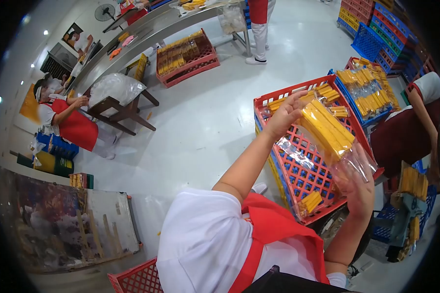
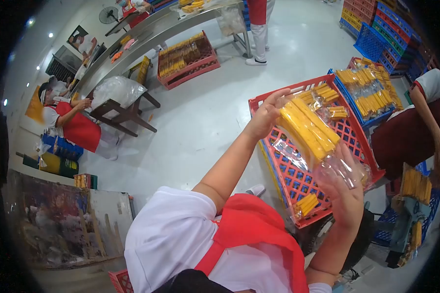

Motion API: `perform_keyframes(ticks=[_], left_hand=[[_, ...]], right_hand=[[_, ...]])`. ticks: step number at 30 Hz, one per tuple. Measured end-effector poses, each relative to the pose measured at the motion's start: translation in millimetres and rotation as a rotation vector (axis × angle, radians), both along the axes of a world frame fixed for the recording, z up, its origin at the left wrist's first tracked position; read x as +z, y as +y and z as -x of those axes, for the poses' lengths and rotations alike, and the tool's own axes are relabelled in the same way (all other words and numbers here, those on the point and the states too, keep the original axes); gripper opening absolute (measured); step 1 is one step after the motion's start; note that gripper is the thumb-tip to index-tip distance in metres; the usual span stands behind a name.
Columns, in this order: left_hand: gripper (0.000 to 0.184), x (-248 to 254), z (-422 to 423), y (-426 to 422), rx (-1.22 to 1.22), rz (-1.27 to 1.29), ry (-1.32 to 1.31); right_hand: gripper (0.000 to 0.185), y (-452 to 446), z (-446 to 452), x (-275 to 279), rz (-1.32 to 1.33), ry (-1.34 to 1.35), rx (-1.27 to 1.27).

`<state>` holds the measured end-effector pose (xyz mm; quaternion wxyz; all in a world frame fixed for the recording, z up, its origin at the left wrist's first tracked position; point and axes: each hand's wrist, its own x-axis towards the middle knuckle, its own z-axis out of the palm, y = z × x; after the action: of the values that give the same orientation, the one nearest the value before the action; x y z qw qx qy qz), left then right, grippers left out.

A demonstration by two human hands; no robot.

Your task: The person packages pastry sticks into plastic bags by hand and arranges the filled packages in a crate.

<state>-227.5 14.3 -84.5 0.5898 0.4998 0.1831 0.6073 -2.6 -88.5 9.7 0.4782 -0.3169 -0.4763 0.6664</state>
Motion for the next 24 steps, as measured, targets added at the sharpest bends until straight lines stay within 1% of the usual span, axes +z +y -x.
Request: perform_keyframes(ticks=[1, 2, 3, 4, 5, 7, 8, 9, 10, 11, 13, 14, 15, 16, 17, 18, 19, 20, 21, 22, 23, 24], left_hand=[[0.065, 6.7, 0.0, -3.8, 0.048, 0.003, 0.102], [0.065, 4.1, -0.3, -2.9, 0.047, 0.005, 0.100], [0.060, 1.1, 0.5, -2.7, 0.075, 0.029, 0.174], [0.056, -1.0, 0.7, -3.0, 0.103, 0.054, 0.248], [0.056, -2.3, -1.6, -4.1, 0.101, 0.056, 0.246], [0.048, 0.1, -10.7, -8.0, 0.180, 0.057, 0.215], [0.044, -1.2, -12.4, -9.1, 0.222, 0.074, 0.277], [0.041, -6.1, -13.7, -9.0, 0.257, 0.047, 0.321], [0.040, -11.3, -14.7, -8.0, 0.294, 0.020, 0.364], [0.041, 4.9, -13.1, -16.2, 0.239, 0.206, 0.421], [0.045, 0.3, -13.3, -13.7, 0.244, 0.103, 0.426], [0.046, 4.5, -11.3, -17.2, 0.135, 0.192, 0.382], [0.046, -1.3, -2.6, -9.9, 0.101, 0.062, 0.486], [0.050, 8.5, 2.5, -13.6, 0.017, 0.038, 0.527], [0.052, 11.7, 10.3, -12.5, -0.075, 0.051, 0.497], [0.053, 6.3, 8.5, -10.2, -0.126, 0.084, 0.270], [0.055, 0.1, 4.7, -8.1, -0.168, 0.120, 0.044], [0.055, -6.1, -2.4, -7.0, -0.187, 0.123, 0.043], [0.055, -10.4, -11.9, -7.9, -0.223, 0.166, -0.079], [0.055, -12.3, -18.2, -7.8, -0.255, 0.208, -0.202], [0.055, -12.5, -19.1, -6.3, -0.266, 0.211, -0.203], [0.055, -11.2, -19.0, -5.4, -0.273, 0.252, -0.170]], right_hand=[[0.056, -0.5, 1.5, 0.7, 0.002, -0.115, -0.076], [0.056, -0.2, -3.4, -3.3, 0.003, -0.117, -0.077], [0.053, -0.5, -11.1, -10.3, -0.252, -0.469, -0.078], [0.052, -1.2, -12.2, -12.5, -0.376, -0.647, -0.070], [0.051, -1.9, -13.0, -14.4, -0.505, -0.822, -0.075], [0.047, -3.7, -5.5, -11.3, -0.556, -0.924, -0.017], [0.048, 0.6, -6.7, -19.7, -0.696, -0.969, -0.034], [0.048, 3.0, -5.8, -28.5, -0.664, -0.987, -0.050], [0.049, 4.5, -6.6, -36.9, -0.699, -1.026, -0.023], [0.050, 5.8, -10.8, -41.2, -0.727, -1.073, -0.001], [0.053, 11.9, -12.5, -38.9, -0.434, -0.884, 0.073], [0.054, 11.7, -13.9, -41.6, -0.357, -0.753, 0.015], [0.055, 12.4, -17.5, -43.9, -0.289, -0.617, -0.043], [0.055, 14.3, -26.3, -45.7, -0.265, -0.627, -0.085], [0.057, 17.0, -34.2, -46.3, -0.243, -0.482, -0.009], [0.060, 17.5, -40.7, -46.5, -0.231, -0.334, 0.070], [0.060, 16.5, -41.0, -45.8, -0.226, -0.339, 0.047], [0.057, 16.0, -34.8, -44.7, -0.177, -0.340, 0.039], [0.054, 14.6, -30.1, -44.5, -0.131, -0.338, 0.034], [0.052, 13.3, -29.0, -47.2, -0.188, -0.401, -0.032], [0.052, 11.0, -32.8, -44.8, -0.184, -0.403, -0.042], [0.052, 7.5, -38.4, -40.8, -0.214, -0.521, -0.001]])
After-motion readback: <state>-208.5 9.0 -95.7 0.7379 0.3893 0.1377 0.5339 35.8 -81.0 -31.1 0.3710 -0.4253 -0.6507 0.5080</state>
